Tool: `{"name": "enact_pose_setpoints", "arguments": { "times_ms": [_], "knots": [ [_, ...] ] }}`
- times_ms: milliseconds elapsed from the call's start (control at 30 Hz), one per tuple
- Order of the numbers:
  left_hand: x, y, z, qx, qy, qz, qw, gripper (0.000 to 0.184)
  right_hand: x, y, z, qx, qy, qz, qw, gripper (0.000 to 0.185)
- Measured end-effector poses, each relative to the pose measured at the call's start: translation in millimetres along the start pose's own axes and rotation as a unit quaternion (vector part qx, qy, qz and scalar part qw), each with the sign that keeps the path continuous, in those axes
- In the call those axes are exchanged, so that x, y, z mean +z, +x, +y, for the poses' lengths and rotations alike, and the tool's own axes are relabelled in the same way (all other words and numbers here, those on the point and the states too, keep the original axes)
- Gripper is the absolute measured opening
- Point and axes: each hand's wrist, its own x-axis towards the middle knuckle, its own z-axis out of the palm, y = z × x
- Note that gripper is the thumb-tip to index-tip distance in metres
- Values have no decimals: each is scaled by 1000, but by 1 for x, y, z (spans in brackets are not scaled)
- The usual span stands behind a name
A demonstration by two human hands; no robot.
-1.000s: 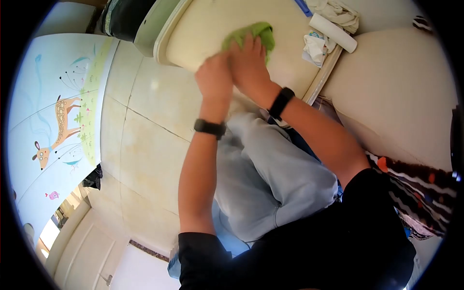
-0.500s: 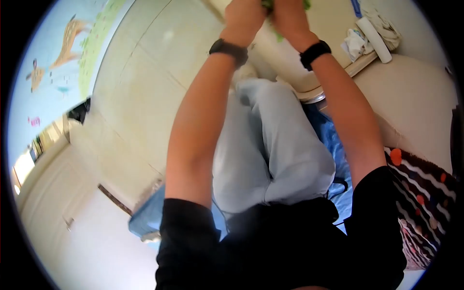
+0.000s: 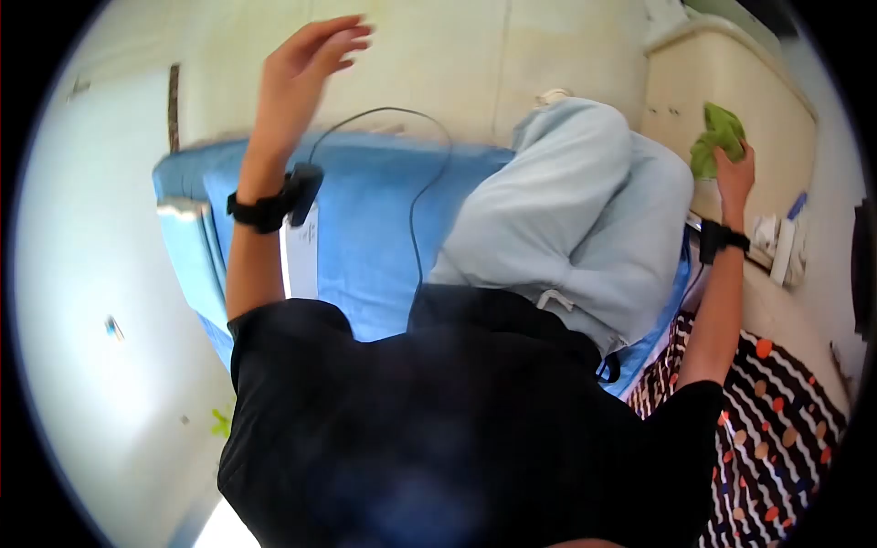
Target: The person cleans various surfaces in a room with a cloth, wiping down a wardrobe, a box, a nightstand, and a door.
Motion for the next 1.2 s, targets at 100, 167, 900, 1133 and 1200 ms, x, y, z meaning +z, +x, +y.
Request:
{"name": "enact_pose_setpoints", "arguments": {
  "times_ms": [100, 167, 900, 1133, 1200],
  "knots": [
    [-75, -93, -49, -129, -95, 193, 968, 35, -9, -9, -55, -17, 136, -66, 988, 54],
    [-111, -155, -103, -153, -59, 304, 938, 35, -20, -14, -111, -42, 220, -121, 967, 51],
    [-113, -473, -329, -454, -243, 493, 701, 74, 34, -149, -356, -203, 329, -423, 819, 50],
    [-98, -341, -303, -402, -163, 385, 815, 60, 29, -154, -349, -180, 332, -459, 804, 51],
    [-91, -305, -305, -379, -131, 345, 848, 57, 31, -161, -348, -152, 333, -488, 793, 52]
  ]
}}
